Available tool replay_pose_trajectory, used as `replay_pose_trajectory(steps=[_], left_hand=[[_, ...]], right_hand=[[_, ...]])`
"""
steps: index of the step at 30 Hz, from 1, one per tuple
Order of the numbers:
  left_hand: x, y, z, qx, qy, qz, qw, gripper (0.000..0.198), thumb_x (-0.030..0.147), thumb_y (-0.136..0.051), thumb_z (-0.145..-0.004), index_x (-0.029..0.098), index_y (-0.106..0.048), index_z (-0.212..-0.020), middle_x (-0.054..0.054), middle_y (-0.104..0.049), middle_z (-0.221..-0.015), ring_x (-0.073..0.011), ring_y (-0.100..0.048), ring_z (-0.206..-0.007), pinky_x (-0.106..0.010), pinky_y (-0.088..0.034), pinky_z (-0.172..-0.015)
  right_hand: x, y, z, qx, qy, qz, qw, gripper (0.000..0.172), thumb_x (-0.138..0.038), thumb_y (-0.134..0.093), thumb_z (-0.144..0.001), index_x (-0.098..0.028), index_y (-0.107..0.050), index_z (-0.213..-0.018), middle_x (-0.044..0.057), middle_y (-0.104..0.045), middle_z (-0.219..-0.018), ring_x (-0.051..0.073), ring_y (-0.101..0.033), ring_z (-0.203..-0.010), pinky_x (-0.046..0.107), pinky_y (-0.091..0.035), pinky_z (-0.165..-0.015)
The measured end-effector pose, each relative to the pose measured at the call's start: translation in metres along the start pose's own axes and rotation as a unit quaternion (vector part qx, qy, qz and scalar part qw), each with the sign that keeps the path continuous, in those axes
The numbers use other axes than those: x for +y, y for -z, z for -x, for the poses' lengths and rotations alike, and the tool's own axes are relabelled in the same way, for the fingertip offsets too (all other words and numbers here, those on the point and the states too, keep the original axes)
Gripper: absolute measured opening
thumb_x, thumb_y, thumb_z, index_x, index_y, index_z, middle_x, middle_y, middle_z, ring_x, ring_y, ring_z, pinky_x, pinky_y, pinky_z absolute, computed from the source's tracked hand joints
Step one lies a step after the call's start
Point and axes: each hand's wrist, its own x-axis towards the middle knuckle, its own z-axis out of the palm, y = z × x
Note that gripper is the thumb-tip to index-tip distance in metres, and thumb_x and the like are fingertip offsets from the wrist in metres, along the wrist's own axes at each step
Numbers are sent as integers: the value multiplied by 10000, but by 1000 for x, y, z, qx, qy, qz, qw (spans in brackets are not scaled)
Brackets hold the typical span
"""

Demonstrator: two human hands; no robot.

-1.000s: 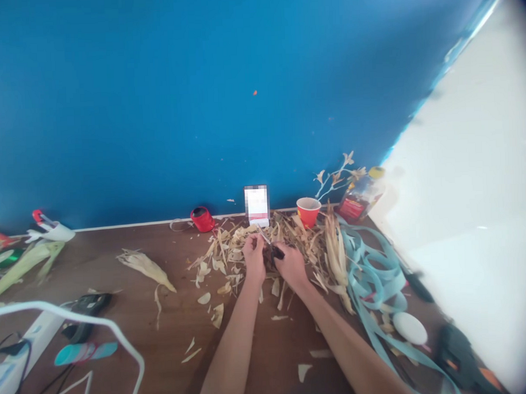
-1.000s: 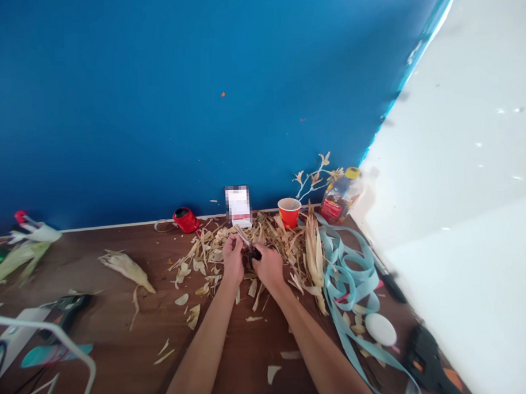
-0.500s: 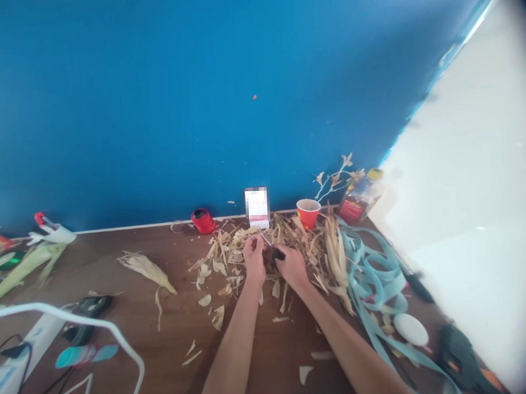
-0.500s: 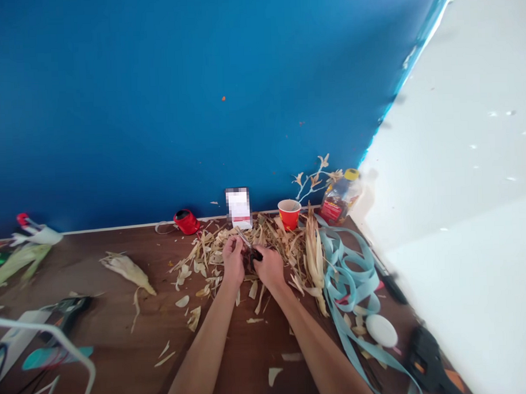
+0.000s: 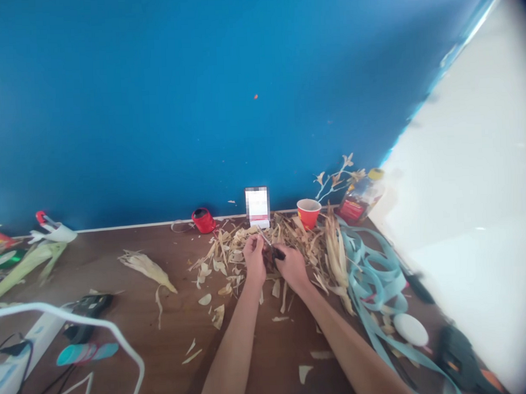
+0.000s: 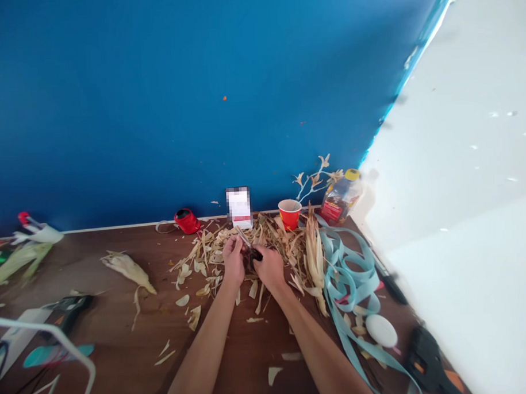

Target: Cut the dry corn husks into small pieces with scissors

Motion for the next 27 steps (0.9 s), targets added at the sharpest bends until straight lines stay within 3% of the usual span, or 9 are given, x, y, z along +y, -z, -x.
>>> replay_pose_trajectory(steps=[27], left_hand=[[-4, 3, -5, 52, -28, 24, 998, 287, 421, -699, -734, 155, -601, -778, 45, -455, -600, -58, -405, -558, -197, -332, -571]], right_hand=[[1, 10, -7, -49, 32, 21, 998, 437, -80, -509, -672, -271, -725, -999, 13, -733, -910, 188, -661, -855, 222, -437, -728]])
